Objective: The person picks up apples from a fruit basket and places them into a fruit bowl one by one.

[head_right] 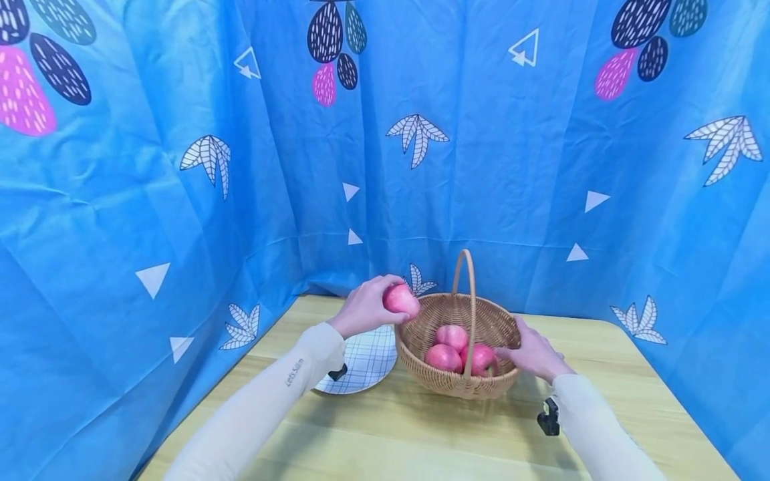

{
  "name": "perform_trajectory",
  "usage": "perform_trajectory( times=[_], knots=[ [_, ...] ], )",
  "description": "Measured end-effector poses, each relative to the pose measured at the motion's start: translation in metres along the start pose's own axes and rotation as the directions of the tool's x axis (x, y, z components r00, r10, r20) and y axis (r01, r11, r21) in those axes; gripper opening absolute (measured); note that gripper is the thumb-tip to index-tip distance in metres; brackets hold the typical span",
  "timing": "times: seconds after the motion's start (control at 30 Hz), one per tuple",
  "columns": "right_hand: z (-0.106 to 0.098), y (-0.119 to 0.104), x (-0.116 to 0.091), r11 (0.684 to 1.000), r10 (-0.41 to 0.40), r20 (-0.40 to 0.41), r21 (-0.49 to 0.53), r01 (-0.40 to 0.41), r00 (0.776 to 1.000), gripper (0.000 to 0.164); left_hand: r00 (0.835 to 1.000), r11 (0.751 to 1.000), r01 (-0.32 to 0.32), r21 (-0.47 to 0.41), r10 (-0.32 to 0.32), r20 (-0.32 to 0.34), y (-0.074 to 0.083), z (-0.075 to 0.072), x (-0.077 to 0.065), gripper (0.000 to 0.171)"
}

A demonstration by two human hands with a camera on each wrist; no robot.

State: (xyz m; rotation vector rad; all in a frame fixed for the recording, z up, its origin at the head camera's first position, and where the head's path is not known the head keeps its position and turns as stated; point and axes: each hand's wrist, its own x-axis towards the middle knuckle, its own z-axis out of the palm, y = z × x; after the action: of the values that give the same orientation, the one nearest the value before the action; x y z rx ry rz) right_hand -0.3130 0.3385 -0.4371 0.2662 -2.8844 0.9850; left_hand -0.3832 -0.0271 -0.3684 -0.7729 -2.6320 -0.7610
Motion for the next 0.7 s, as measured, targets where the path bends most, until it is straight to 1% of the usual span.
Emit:
perform_trajectory(
  times=[0.13, 0.23, 0.33, 0.5, 0.7],
  knots=[
    [-0.001, -0.002, 0.000, 1.000, 0.000, 0.000, -0.001, 0.000, 1.000, 0.097, 0.999, 0.999, 0.032, -0.021, -0.032, -0.010, -0.010, -0.005, -0.003, 0.063],
    [-0.002, -0.003, -0.001, 1.000, 0.001, -0.002, -0.007, -0.001, 1.000, 0.095, 0.999, 0.999, 0.036, -0.020, -0.036, -0.025, -0.019, -0.008, -0.005, 0.065],
    [-0.002, -0.003, -0.001, 1.000, 0.001, -0.008, -0.009, -0.001, 1.000, 0.094, 0.998, 0.998, 0.052, -0.030, -0.053, -0.033, -0.027, -0.009, -0.008, 0.067],
    [-0.001, 0.000, 0.000, 1.000, -0.006, -0.016, -0.011, 0.006, 1.000, 0.093, 0.993, 0.992, 0.113, -0.052, -0.115, -0.039, -0.038, -0.011, -0.014, 0.069],
    [0.002, 0.001, 0.001, 1.000, -0.013, -0.022, -0.006, 0.013, 1.000, 0.092, 0.983, 0.984, 0.166, -0.060, -0.170, -0.070, -0.055, -0.011, -0.020, 0.068]
  ],
)
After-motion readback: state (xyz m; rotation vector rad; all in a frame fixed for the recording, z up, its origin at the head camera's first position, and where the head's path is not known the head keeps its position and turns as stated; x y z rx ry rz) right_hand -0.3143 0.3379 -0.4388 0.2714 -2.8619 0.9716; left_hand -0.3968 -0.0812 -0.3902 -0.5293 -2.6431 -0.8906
